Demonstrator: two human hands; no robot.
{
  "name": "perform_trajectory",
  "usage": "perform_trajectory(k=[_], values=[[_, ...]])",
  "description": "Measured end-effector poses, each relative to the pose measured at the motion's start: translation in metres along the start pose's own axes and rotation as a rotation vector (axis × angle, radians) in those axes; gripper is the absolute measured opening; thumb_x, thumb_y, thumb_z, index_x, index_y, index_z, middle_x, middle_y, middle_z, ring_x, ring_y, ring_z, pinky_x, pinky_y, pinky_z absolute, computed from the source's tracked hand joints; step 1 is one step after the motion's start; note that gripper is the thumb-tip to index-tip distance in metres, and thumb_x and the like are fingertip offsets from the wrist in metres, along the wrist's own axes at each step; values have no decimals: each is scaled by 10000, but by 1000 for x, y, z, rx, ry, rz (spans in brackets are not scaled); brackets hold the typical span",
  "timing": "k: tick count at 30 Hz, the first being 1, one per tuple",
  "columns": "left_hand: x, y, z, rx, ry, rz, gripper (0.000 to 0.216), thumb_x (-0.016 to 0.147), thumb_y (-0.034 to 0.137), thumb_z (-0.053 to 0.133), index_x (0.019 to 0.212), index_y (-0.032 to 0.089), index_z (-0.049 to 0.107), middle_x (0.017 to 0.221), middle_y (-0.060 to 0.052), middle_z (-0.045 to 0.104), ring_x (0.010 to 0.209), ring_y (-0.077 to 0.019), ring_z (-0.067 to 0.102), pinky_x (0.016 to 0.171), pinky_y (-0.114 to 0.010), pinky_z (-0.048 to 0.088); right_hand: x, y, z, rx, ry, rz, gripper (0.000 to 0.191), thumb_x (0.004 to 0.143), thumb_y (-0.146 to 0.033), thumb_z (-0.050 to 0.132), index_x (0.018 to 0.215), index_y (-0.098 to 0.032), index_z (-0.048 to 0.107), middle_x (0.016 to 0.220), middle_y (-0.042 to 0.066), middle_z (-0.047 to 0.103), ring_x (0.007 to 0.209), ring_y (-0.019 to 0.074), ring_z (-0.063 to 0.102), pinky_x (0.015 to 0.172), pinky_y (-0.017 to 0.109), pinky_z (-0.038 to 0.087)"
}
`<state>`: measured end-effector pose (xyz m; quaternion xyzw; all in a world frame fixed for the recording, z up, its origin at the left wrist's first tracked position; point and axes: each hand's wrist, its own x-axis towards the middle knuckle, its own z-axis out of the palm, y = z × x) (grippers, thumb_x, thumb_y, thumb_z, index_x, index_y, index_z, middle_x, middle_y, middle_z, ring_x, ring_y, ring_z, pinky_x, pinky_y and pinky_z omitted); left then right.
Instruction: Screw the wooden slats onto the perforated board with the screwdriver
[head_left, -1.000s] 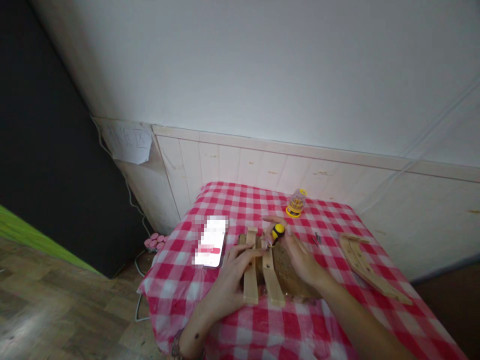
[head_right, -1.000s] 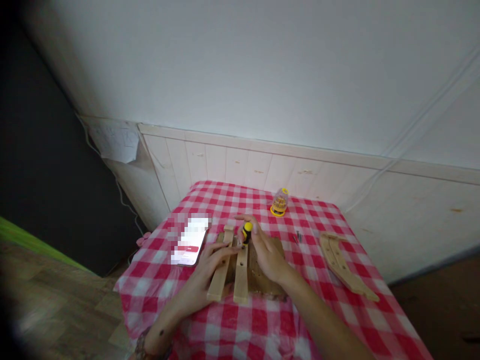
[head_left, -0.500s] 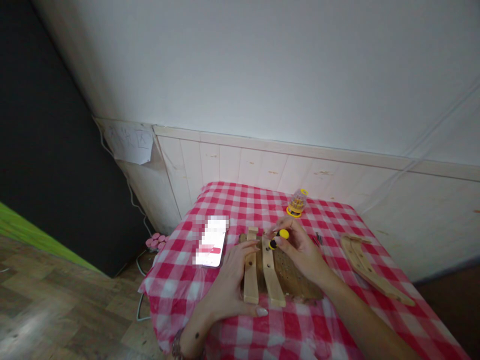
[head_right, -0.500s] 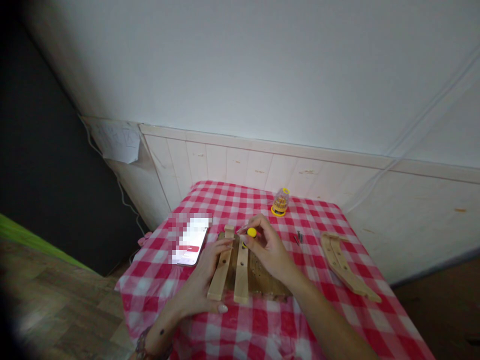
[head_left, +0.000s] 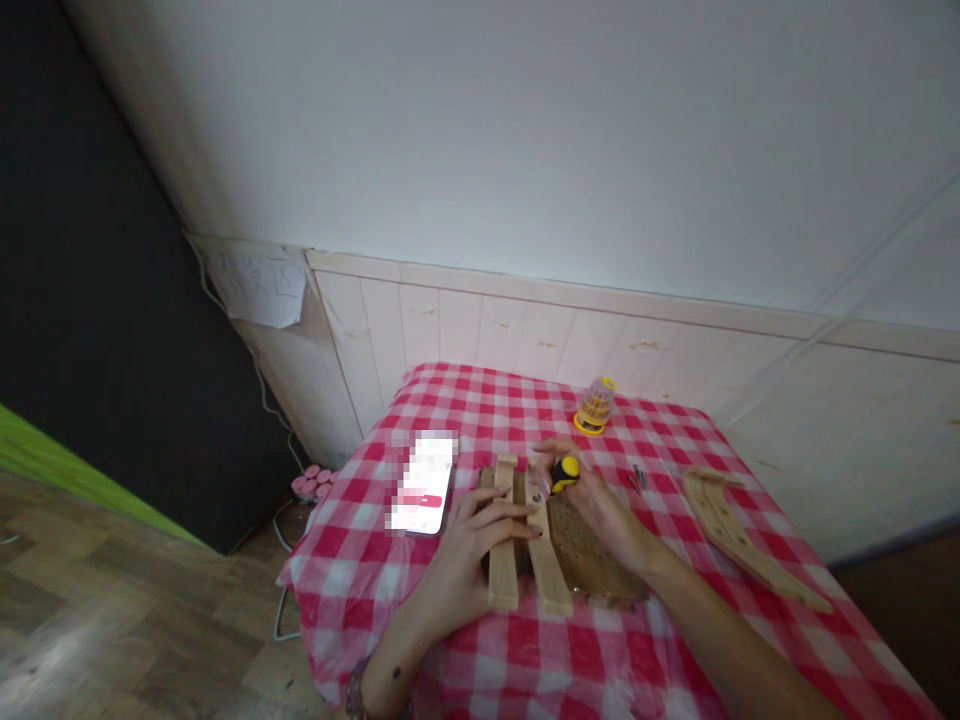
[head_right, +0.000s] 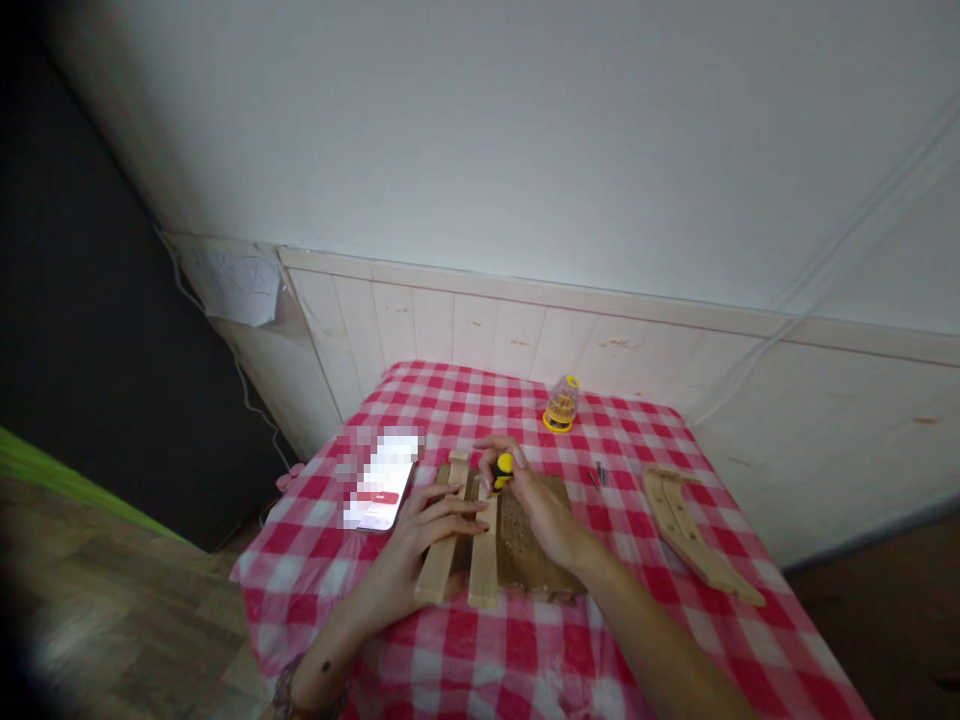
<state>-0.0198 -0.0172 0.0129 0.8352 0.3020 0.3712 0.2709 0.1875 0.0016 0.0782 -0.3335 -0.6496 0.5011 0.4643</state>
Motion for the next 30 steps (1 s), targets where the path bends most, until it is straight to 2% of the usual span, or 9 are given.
perform_trajectory(k=[4,7,10,13,15,18,24,26,30], values=[[-1,-1,2,7,38,16,410,788,306,864,1169,276,715,1347,-52,707,1356,-342,466,1132,-527,399,1,-9,-5,-160,0,-6,468,1005,-675,405,1032,-278,652,985,68,664,1016,266,629,929,425,493],[-2,-3,2,-7,31,13,416,797,318,861,1184,276,714,1358,-52,702,1365,-343,455,1143,-539,386,5,-14,-5,-257,-3,-87,440,971,-668,509,964,-253,655,963,67,659,940,245,637,866,387,508],[-1,-4,1,-21,18,11,413,801,343,855,1185,274,718,1361,-58,699,1386,-355,425,1157,-562,361,7,-13,1,-230,85,-138,363,952,-618,597,939,-256,607,948,45,643,887,216,640,819,353,525],[-1,-3,0,-26,3,-5,403,798,369,852,1169,272,725,1352,-70,702,1391,-365,418,1166,-584,333,6,-6,7,-167,137,-102,319,977,-573,587,917,-268,516,929,20,638,825,192,644,799,350,538],[0,-2,0,-21,-8,-21,405,794,369,852,1168,277,728,1359,-75,697,1388,-368,423,1170,-595,318,5,-1,9,-147,135,-60,304,1001,-562,549,918,-280,475,800,-19,603,712,177,603,726,331,527],[0,-1,1,-10,-1,-33,414,777,355,864,1162,278,732,1374,-76,689,1399,-381,402,1168,-608,314,4,3,10,-152,156,-37,313,991,-607,531,972,-297,495,705,-46,519,634,178,514,668,326,495],[-1,-1,1,-24,-4,-45,423,776,365,867,1168,279,738,1321,-79,712,1375,-380,426,1164,-612,319,2,1,6,72,26,18,544,965,-737,388,1121,-291,658,853,37,574,790,232,575,784,395,527],[0,-1,0,-26,-8,-41,427,769,364,874,1163,272,738,1323,-79,712,1379,-381,415,1164,-608,321,0,-3,4,23,-1,29,518,980,-704,412,1085,-284,697,914,60,602,881,247,598,853,407,520],[1,1,-3,-28,-29,-29,420,791,324,856,1186,264,728,1379,-79,686,1384,-370,411,1164,-603,323,3,-13,2,-211,-8,-106,483,984,-679,454,957,-266,703,994,83,632,992,267,602,942,432,483]])
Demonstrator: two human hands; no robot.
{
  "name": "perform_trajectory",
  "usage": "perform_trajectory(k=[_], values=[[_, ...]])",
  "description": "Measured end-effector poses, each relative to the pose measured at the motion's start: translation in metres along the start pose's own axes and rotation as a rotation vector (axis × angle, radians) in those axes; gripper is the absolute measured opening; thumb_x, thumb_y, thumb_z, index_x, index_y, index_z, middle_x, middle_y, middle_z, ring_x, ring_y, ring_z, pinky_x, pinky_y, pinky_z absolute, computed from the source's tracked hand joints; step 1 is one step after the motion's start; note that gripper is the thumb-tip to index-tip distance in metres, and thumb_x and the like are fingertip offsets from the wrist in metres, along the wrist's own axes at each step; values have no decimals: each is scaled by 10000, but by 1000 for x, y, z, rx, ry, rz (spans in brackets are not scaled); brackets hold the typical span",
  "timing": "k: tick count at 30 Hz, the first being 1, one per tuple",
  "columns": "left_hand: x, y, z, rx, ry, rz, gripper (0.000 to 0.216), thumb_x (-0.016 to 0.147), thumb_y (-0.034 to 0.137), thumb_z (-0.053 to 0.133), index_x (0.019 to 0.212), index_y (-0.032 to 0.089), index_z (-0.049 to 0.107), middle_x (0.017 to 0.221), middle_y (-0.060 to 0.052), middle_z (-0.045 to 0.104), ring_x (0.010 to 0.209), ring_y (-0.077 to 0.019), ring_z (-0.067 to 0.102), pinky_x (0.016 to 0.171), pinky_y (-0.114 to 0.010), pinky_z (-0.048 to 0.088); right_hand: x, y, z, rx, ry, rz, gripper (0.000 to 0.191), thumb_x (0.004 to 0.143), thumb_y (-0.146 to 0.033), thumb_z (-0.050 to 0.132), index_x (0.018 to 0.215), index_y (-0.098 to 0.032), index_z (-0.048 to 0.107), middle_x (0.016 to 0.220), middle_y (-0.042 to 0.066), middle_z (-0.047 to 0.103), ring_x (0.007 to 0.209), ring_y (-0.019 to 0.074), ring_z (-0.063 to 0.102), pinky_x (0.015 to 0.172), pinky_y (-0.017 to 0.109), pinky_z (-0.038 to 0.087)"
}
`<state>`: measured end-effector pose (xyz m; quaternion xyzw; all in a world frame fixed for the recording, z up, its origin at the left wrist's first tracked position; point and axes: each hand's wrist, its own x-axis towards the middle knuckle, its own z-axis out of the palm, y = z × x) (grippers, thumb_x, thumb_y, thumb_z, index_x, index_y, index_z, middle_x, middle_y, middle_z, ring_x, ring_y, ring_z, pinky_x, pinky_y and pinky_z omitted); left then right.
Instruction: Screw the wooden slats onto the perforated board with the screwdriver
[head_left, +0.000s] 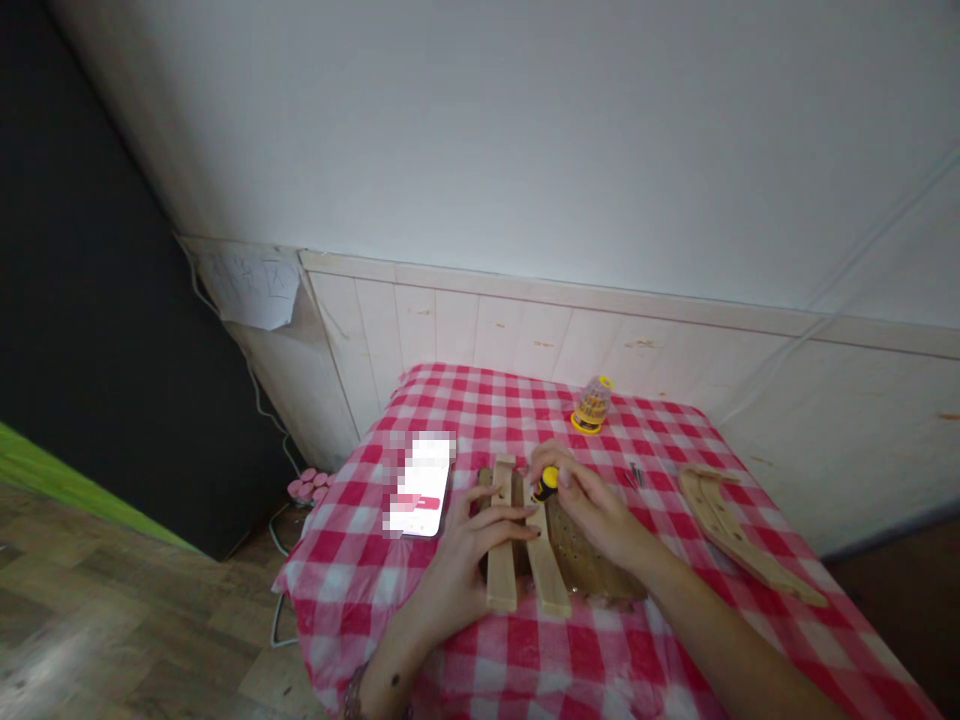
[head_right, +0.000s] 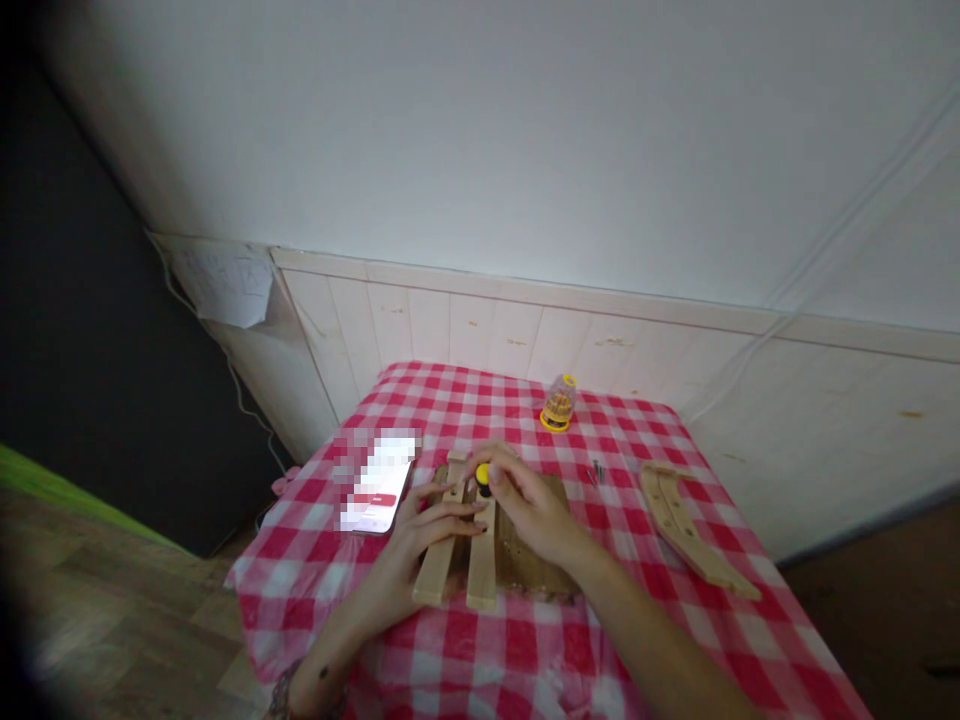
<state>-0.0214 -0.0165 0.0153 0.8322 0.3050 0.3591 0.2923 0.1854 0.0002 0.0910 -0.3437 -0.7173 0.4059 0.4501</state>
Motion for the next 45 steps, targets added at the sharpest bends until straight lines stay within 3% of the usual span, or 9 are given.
perform_trajectory(k=[5,10,13,17,22,27,31,37,45], values=[[-1,-1,1,12,7,9,398,810,296,836,1190,263,722,1404,-76,672,1385,-373,405,1156,-611,335,7,1,5,-115,182,-91,390,962,-637,558,898,-260,638,941,50,576,915,237,584,841,384,495],[-2,-2,3,12,18,5,415,795,292,845,1191,265,722,1394,-82,677,1386,-377,408,1161,-620,326,6,13,9,-40,347,-48,334,914,-561,690,877,-275,521,949,11,530,910,212,597,839,367,516],[-2,-3,3,10,13,5,409,795,311,843,1182,262,722,1391,-87,680,1377,-379,415,1159,-621,324,4,15,8,68,312,-4,308,975,-551,597,919,-285,452,973,0,531,768,170,604,793,366,542],[-2,-4,3,11,12,-2,432,779,335,849,1189,278,723,1386,-88,680,1381,-385,413,1149,-616,337,2,15,6,131,191,43,303,1014,-604,469,967,-309,414,756,-44,502,664,183,532,762,379,532],[-3,-5,5,12,36,6,412,783,315,851,1175,283,729,1384,-76,684,1387,-378,403,1153,-607,341,-6,18,9,241,114,90,449,986,-701,367,1110,-310,550,842,18,549,776,233,580,776,406,532],[-3,-4,4,14,28,-3,421,795,307,847,1196,274,721,1386,-82,681,1387,-379,400,1156,-624,331,-7,9,6,194,-14,108,488,1011,-672,362,1134,-301,655,944,54,593,965,256,604,940,436,502],[-3,-2,4,17,32,-13,395,806,309,844,1182,279,728,1384,-74,682,1382,-375,402,1157,-623,334,-1,4,5,-45,51,-14,467,991,-678,437,945,-264,649,1013,81,610,1023,269,599,939,427,492],[-2,-3,4,6,31,-5,404,795,342,859,1171,268,730,1366,-79,695,1376,-375,407,1146,-604,355,5,15,12,-22,313,5,339,951,-604,606,950,-287,486,920,-6,533,781,181,582,733,320,520],[-2,-3,4,11,26,-4,415,786,304,854,1181,274,729,1377,-72,686,1386,-379,404,1152,-606,346,-1,14,12,-27,147,71,304,1029,-595,449,1082,-297,471,792,-24,584,695,187,570,696,346,501]])
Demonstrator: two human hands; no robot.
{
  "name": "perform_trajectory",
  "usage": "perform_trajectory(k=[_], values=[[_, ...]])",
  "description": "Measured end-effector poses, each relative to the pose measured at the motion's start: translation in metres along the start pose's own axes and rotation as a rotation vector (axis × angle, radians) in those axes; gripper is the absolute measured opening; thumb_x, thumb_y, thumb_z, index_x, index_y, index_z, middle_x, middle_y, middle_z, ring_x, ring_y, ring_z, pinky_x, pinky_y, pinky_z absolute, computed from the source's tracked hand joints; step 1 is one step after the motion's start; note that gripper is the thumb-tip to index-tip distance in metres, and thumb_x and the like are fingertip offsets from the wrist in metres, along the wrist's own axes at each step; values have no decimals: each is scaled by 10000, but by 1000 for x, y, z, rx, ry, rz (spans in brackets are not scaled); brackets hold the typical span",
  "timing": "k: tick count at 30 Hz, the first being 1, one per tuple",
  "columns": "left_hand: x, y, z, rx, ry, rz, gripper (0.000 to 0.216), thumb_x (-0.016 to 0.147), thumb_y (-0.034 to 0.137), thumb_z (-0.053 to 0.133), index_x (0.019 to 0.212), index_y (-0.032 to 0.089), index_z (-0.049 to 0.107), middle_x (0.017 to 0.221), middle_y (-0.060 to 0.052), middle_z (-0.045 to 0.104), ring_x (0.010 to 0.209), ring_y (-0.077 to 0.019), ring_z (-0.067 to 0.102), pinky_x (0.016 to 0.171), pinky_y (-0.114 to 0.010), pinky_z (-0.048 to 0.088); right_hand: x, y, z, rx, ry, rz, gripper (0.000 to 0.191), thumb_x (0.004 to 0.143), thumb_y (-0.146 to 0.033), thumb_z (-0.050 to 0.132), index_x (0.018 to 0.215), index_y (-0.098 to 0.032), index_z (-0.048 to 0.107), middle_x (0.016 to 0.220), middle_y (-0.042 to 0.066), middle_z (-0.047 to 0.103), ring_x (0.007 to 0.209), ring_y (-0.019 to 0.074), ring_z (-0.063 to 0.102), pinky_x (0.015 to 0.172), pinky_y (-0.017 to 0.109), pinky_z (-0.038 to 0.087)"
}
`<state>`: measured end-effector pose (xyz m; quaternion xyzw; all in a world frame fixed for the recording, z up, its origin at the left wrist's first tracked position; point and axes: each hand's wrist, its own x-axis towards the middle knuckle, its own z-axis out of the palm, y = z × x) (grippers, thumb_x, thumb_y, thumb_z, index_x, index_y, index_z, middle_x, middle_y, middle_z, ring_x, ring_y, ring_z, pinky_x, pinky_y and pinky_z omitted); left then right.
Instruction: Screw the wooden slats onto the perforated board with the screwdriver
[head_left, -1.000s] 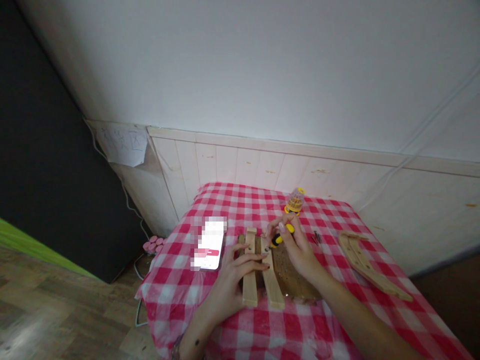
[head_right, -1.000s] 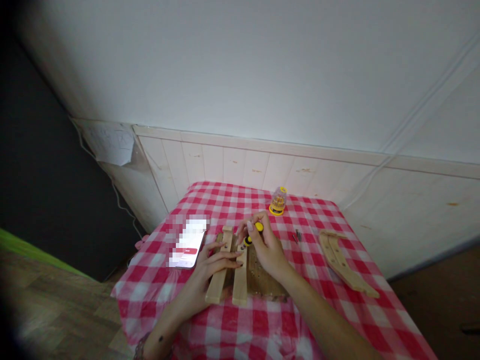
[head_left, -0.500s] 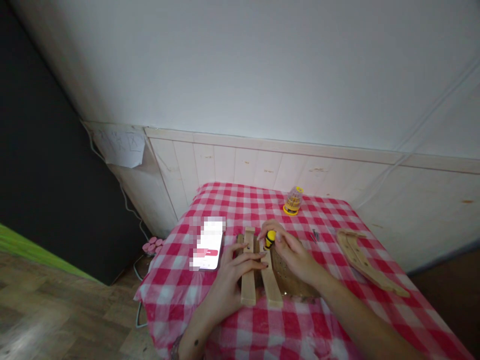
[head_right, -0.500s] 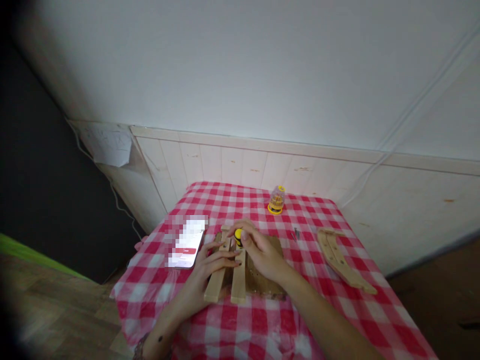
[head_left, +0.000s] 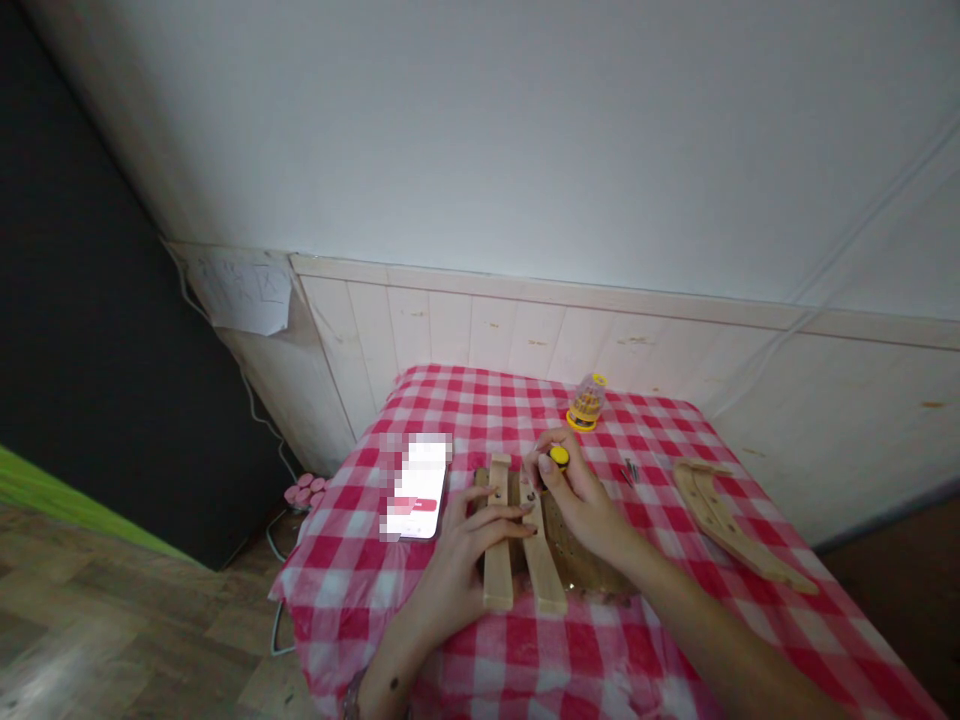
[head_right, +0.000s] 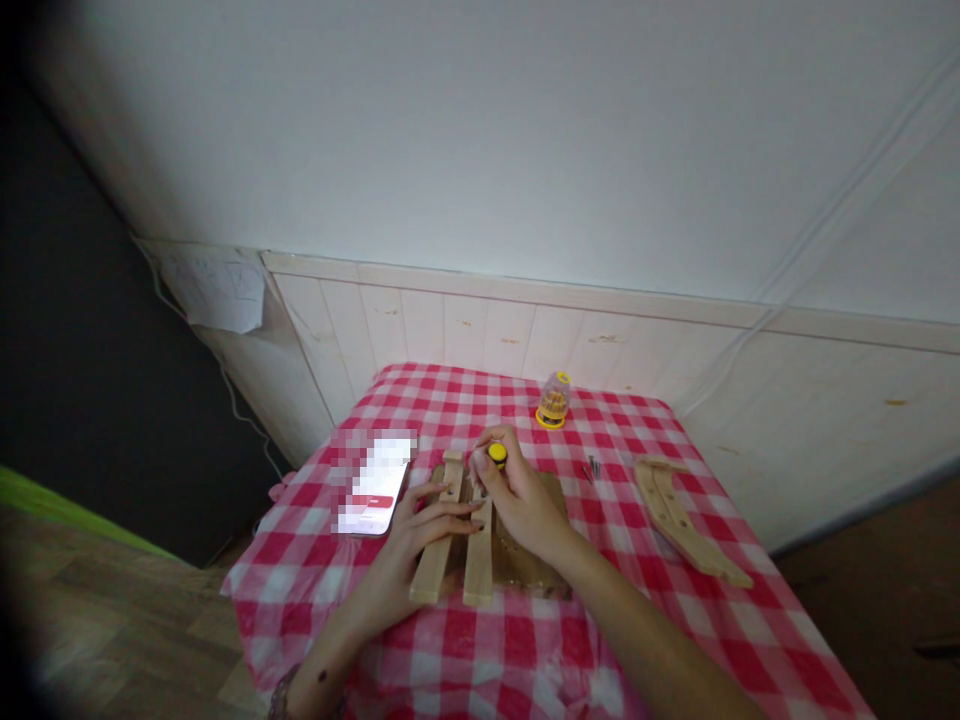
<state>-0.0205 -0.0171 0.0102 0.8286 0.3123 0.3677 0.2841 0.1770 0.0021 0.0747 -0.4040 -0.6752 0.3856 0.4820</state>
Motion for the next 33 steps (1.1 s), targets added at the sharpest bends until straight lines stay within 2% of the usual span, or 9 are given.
perform_trajectory(k=[6,10,13,16,20,23,27,30,33], values=[[-1,0,0,-5,0,8,430,781,275,854,1190,275,720,1386,-61,682,1378,-373,415,1152,-597,352,-3,3,-4,118,-92,15,493,1036,-663,266,1070,-305,604,900,39,637,864,246,620,830,411,531],[-1,-1,0,-6,26,47,435,788,251,854,1198,268,711,1400,-58,677,1376,-361,404,1147,-580,361,-2,-3,-8,-22,-67,-10,505,1027,-666,328,1055,-276,648,934,58,675,876,241,641,833,395,534],[-1,-1,0,-11,35,50,443,777,243,870,1189,267,710,1387,-45,688,1365,-347,402,1144,-560,368,0,-8,-10,-142,13,-85,471,999,-656,452,958,-241,671,933,73,709,873,238,674,774,356,537],[-1,-1,0,-10,24,36,470,765,229,877,1200,275,707,1385,-34,690,1369,-343,393,1147,-554,365,2,-12,-10,-266,159,-185,357,985,-557,565,867,-234,660,852,56,714,809,224,678,706,324,521],[-1,-1,0,-2,12,33,460,768,227,874,1194,269,709,1405,-43,676,1377,-344,389,1157,-555,352,5,-16,-10,-483,249,-294,363,1012,-423,530,698,-241,529,656,2,585,637,187,575,609,303,444],[-1,-1,0,-6,15,30,444,781,232,867,1193,267,708,1408,-48,674,1380,-340,388,1166,-555,340,8,-17,-12,-502,187,-252,383,1035,-435,486,703,-244,498,639,-4,561,618,184,562,591,300,423],[-1,-1,1,-7,27,33,442,794,244,859,1207,274,706,1396,-48,681,1378,-337,386,1156,-546,353,11,-13,-12,-192,18,-125,378,1038,-580,437,878,-250,528,790,23,659,734,192,638,715,325,521],[-1,0,1,3,27,39,427,787,252,865,1187,267,715,1388,-54,685,1366,-342,395,1153,-548,356,8,-7,-12,11,-98,-67,421,1020,-659,383,902,-267,481,734,-12,583,665,184,578,696,339,525],[-1,0,1,6,21,43,439,781,258,871,1191,262,712,1389,-61,683,1369,-347,394,1157,-557,349,3,-4,-11,44,-163,-40,466,1023,-684,284,948,-282,507,749,-6,529,682,204,531,715,369,518]])
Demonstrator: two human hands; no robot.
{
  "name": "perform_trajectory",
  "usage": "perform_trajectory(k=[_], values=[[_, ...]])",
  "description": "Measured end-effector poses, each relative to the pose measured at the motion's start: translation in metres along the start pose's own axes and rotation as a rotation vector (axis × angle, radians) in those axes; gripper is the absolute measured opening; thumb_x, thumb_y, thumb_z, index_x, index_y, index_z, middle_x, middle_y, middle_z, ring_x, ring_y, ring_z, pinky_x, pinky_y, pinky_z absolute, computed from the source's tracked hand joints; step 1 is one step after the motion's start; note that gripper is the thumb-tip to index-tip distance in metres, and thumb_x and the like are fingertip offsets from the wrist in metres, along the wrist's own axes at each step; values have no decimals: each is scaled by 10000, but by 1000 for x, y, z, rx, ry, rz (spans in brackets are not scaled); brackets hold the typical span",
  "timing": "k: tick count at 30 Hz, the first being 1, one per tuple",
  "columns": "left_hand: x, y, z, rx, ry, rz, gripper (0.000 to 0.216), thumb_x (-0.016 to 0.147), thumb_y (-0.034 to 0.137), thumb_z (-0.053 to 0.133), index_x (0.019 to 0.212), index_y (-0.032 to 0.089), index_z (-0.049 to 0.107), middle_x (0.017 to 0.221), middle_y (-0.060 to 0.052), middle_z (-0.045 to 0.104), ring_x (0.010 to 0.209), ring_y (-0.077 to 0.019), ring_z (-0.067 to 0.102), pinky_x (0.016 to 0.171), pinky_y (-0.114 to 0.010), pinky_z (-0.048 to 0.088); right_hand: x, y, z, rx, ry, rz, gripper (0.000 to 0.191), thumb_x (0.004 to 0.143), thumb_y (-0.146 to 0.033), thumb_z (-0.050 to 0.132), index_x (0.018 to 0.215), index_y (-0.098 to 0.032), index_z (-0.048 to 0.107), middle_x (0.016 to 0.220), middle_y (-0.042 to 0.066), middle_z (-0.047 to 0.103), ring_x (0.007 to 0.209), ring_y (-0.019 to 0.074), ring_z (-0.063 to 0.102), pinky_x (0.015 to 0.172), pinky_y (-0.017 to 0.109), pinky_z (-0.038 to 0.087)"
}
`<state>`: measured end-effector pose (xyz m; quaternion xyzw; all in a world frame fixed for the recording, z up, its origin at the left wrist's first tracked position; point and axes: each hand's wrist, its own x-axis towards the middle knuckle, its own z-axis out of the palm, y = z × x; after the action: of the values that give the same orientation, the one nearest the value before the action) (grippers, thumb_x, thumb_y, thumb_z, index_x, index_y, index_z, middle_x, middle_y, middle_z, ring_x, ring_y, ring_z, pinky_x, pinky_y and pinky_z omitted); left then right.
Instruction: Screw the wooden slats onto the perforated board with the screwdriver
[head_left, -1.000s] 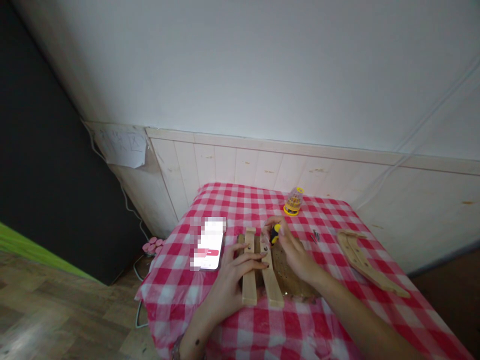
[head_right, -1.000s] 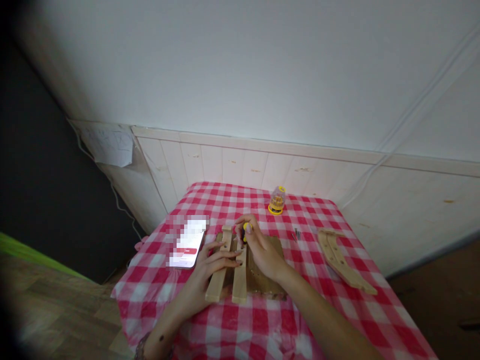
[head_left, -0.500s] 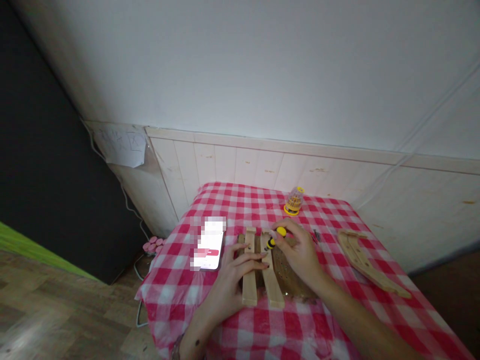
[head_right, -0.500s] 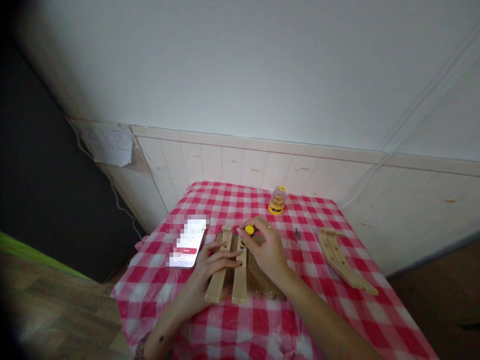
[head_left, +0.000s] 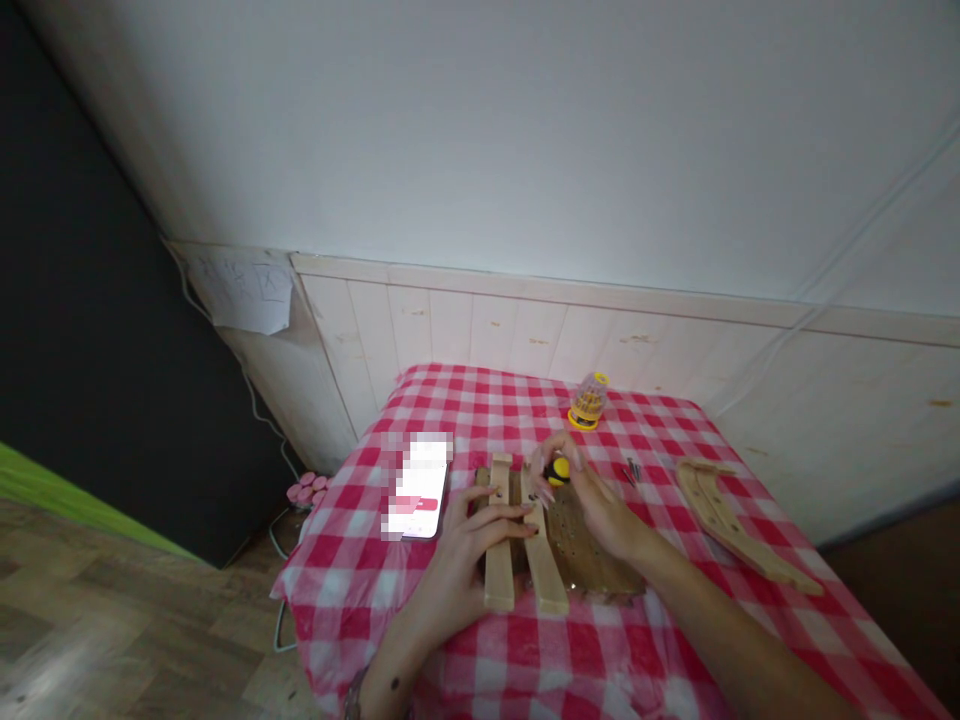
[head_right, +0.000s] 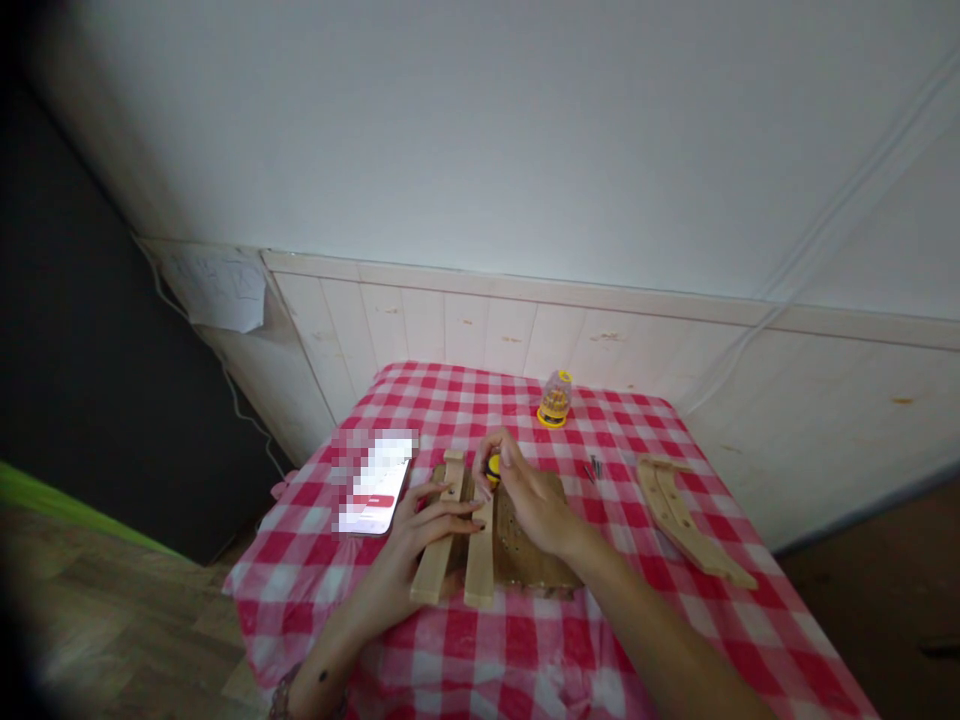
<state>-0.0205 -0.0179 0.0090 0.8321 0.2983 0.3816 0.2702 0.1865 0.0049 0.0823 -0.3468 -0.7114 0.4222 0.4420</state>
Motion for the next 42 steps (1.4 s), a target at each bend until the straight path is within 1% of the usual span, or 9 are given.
perform_trajectory(k=[6,10,15,18,22,26,31,35,42], values=[[0,0,-1,-5,-5,-9,455,773,263,878,1196,270,710,1389,-57,682,1374,-358,390,1152,-575,351,-7,0,-5,-22,-72,36,455,1049,-617,263,1180,-300,562,973,48,613,929,246,602,917,427,511],[0,0,-3,-21,-16,-12,439,795,249,861,1204,264,702,1406,-53,673,1384,-346,389,1168,-569,334,-2,-6,-16,-214,-108,-5,459,1046,-618,345,1197,-281,617,1042,74,672,1018,248,647,916,400,510],[0,0,-3,-32,-10,-16,415,815,250,843,1204,262,698,1412,-58,669,1385,-340,387,1165,-567,340,8,-15,-22,-435,-12,-231,433,1027,-596,444,1024,-245,697,970,92,712,930,253,674,840,383,529],[0,0,-3,-33,-19,-18,414,817,254,839,1206,259,698,1409,-65,669,1380,-342,390,1162,-572,344,9,-15,-19,-626,115,-327,335,1025,-508,518,947,-223,676,885,85,711,839,243,667,742,349,520],[0,0,-3,-25,-29,-17,425,805,269,848,1204,257,703,1401,-72,673,1381,-349,385,1157,-578,349,8,-15,-9,-873,207,-410,268,1042,-336,480,843,-213,613,770,58,684,680,201,632,611,296,456],[0,0,-1,-16,-8,-25,414,808,268,837,1202,267,710,1382,-75,683,1380,-355,393,1156,-593,347,10,-19,-2,-1082,300,-395,299,1023,-285,468,772,-220,618,641,30,679,569,178,604,568,289,386],[0,1,-1,-19,-10,-30,404,800,233,832,1185,266,714,1386,-74,681,1368,-357,416,1156,-603,343,12,-24,-3,-1346,391,-245,334,1014,-314,501,748,-230,686,540,25,681,496,181,582,554,314,307],[1,3,-2,-15,-16,-32,399,803,218,824,1184,264,715,1394,-76,676,1369,-351,427,1174,-609,312,12,-27,-7,-1307,276,-225,350,1051,-387,490,843,-230,724,663,56,770,559,211,650,579,327,347],[2,4,-3,-30,-23,-35,398,807,277,838,1187,263,719,1365,-78,692,1360,-349,434,1185,-600,293,8,-39,-17,-1079,-59,-135,312,1067,-316,366,1167,-172,624,1046,156,775,957,314,721,793,424,517]])
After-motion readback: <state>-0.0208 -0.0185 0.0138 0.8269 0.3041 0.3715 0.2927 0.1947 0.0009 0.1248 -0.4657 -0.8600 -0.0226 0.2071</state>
